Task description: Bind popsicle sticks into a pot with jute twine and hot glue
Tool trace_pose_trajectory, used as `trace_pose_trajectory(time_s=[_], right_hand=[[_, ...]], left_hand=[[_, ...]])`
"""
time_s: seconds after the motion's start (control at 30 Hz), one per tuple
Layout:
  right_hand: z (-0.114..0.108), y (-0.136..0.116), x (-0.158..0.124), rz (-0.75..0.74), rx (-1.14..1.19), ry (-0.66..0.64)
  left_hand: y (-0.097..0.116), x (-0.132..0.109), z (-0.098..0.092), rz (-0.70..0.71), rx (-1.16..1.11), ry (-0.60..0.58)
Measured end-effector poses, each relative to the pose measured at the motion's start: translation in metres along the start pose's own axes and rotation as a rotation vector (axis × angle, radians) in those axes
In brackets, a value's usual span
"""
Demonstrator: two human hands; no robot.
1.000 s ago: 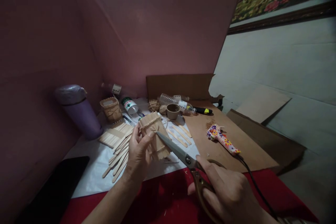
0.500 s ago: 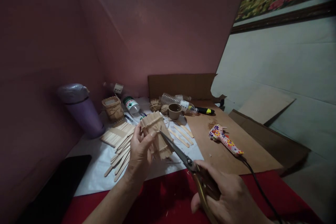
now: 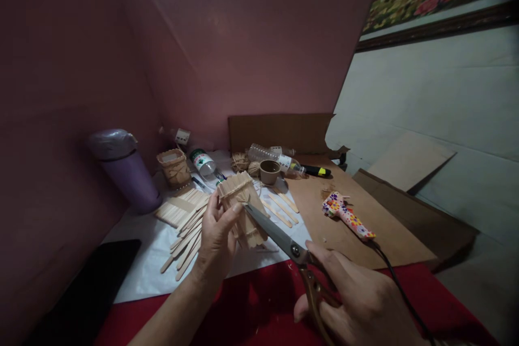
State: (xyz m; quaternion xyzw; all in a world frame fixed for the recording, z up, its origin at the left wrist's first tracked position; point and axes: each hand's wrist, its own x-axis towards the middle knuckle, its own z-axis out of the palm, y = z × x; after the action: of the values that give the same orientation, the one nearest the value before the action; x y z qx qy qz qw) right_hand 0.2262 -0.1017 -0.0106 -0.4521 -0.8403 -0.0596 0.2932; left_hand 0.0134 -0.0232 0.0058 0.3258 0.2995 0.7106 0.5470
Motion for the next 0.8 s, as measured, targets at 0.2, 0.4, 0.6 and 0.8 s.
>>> trace_pose_trajectory(time_s=[0.2,0.4,0.6,0.8], right_hand=[[-0.0023,0.0021,-0.0017,-0.012,-0.001,-0.013],[-0.0026,0.0014,-0.0021,0.006,0.023,-0.028],[-0.0027,0.0012,-0.0065,0.014,0.059,-0.049],[0.0019,0.0038,-0.0095,-0.056,0.029,-0.032]], left_hand=[[0.0003,0.0011,0.0006,-0.007,-0.011,0.004],[0.0011,0.0005,0.0016,0.002,-0.011,0.004],[0.0003,0.0012,0.0021,0.004,0.003,0.015],[-0.0033,0.0015,0.0011,0.010,0.010,0.035]])
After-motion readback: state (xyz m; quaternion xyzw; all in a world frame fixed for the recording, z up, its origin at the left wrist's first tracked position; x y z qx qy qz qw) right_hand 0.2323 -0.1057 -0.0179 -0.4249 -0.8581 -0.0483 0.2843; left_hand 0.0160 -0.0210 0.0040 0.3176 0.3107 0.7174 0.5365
